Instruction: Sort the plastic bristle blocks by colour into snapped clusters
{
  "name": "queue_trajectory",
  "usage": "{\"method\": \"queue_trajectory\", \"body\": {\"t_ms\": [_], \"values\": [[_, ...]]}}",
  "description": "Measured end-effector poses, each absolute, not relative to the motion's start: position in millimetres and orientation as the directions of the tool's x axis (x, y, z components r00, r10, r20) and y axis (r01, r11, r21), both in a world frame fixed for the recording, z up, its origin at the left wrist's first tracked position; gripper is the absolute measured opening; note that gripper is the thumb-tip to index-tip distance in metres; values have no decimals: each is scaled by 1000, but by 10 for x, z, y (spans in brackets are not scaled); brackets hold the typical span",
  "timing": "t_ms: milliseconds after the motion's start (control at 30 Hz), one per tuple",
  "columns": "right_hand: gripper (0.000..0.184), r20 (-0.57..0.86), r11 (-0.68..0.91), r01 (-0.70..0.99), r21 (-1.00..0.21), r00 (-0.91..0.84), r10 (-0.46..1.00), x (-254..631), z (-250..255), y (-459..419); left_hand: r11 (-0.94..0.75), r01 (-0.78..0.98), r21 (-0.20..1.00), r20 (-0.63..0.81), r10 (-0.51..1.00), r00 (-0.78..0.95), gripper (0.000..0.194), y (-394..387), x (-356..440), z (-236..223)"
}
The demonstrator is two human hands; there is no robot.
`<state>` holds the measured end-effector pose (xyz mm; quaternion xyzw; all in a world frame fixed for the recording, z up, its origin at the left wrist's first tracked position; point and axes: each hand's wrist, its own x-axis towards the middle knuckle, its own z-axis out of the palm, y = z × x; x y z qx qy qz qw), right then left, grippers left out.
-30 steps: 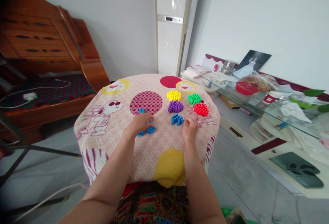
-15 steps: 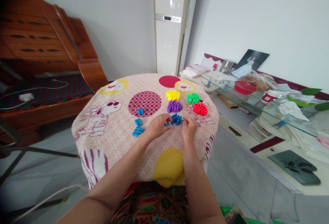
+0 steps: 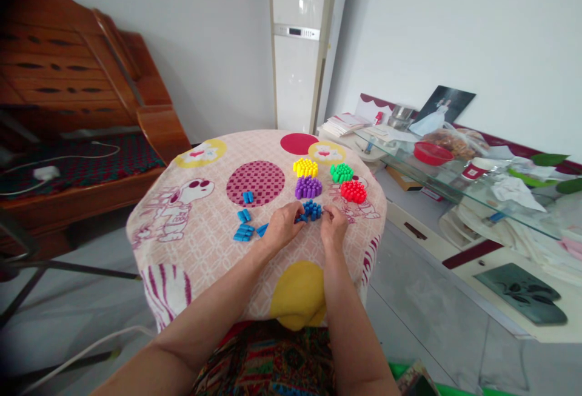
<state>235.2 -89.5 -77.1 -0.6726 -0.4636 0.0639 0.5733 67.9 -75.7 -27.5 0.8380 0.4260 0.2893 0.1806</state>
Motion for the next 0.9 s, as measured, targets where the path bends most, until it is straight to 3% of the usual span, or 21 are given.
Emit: {"method": "queue_trajectory", "body": {"t_ms": [533, 800, 900], "values": [[28, 434, 68, 552, -831, 567, 700, 2338, -760, -901, -443, 681, 583, 232, 894, 383, 47, -734, 825, -368], [28, 429, 83, 535, -841, 566, 704, 2361, -758, -901, -478, 625, 617, 279, 875, 395, 49, -710, 773, -387], [27, 427, 72, 535, -841, 578, 695, 2375, -783, -889, -489, 615, 619, 328, 872, 364, 37, -626, 596, -354]]}}
